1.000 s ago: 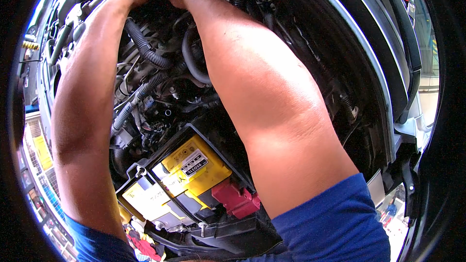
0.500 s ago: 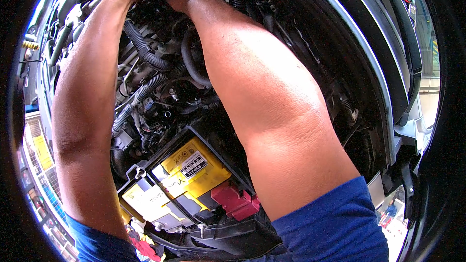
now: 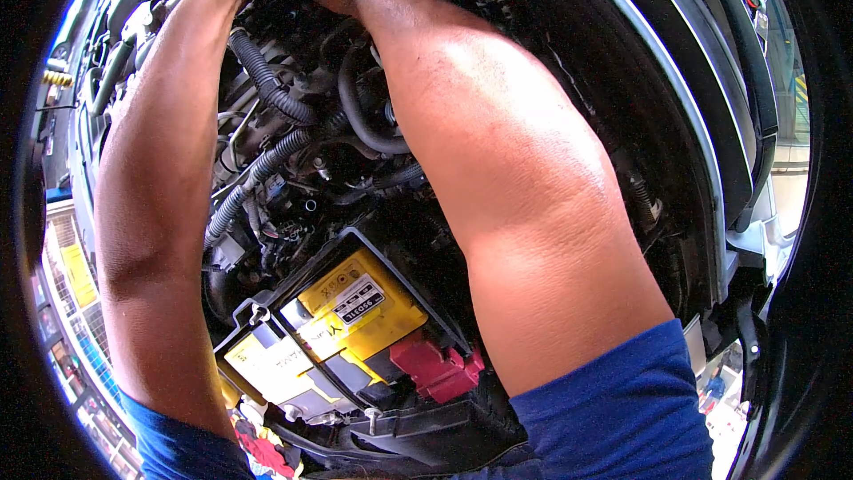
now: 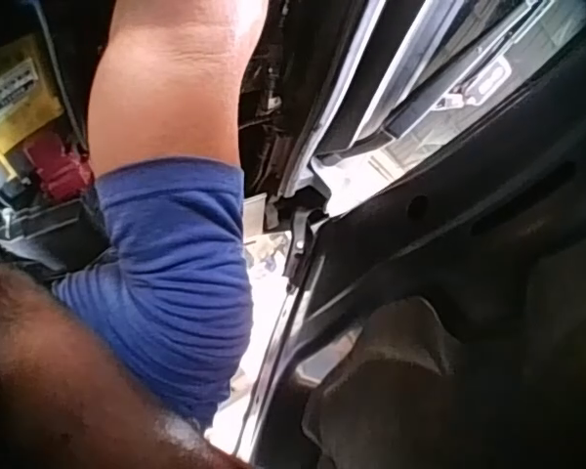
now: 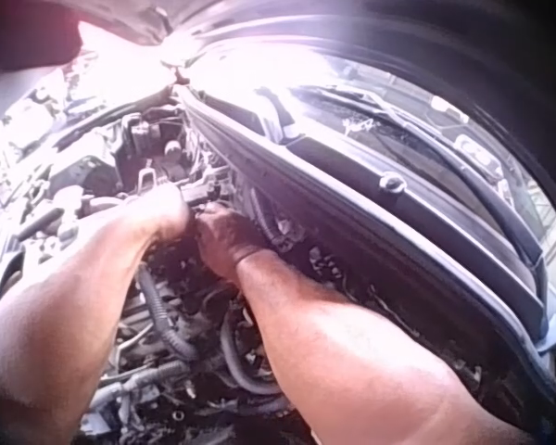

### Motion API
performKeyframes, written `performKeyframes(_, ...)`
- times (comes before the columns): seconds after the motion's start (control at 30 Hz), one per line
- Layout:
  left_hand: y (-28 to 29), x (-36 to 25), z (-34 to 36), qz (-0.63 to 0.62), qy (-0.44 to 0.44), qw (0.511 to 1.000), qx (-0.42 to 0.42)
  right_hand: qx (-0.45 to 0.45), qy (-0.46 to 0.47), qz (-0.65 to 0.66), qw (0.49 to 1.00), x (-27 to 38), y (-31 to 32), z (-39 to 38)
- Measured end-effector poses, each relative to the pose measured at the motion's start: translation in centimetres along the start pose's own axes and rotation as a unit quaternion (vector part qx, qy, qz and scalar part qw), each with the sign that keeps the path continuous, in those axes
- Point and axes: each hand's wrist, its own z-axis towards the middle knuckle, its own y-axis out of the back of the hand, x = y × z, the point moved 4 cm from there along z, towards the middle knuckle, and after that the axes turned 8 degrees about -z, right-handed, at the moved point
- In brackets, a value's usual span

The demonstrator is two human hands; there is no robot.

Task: Inspecting and manipulating wiring and connectors within a vehicle engine bay.

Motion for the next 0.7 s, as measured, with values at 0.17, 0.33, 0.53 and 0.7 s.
performKeyframes(0.17, 0.6, -0.1, -2.0, -0.068, -0.025, 0.995, -0.062, 0.034, -0.005, -0.025, 0.999, 0.0, -0.7, 0.4)
performKeyframes(0.33, 0.6, -0.5, -3.4, -0.15, -0.171, 0.949, -0.219, 0.071, -0.047, -0.068, 0.994, 0.0, -1.3, 0.6)
performKeyframes(0.53, 0.4, -1.0, -3.7, -0.118, -0.165, 0.967, -0.152, 0.103, -0.055, -0.054, 0.992, -0.4, -1.3, 0.3)
performKeyframes(0.7, 0.5, -1.9, -4.3, -0.068, -0.177, 0.971, -0.146, 0.073, -0.022, -0.096, 0.992, -0.1, -1.4, 0.2)
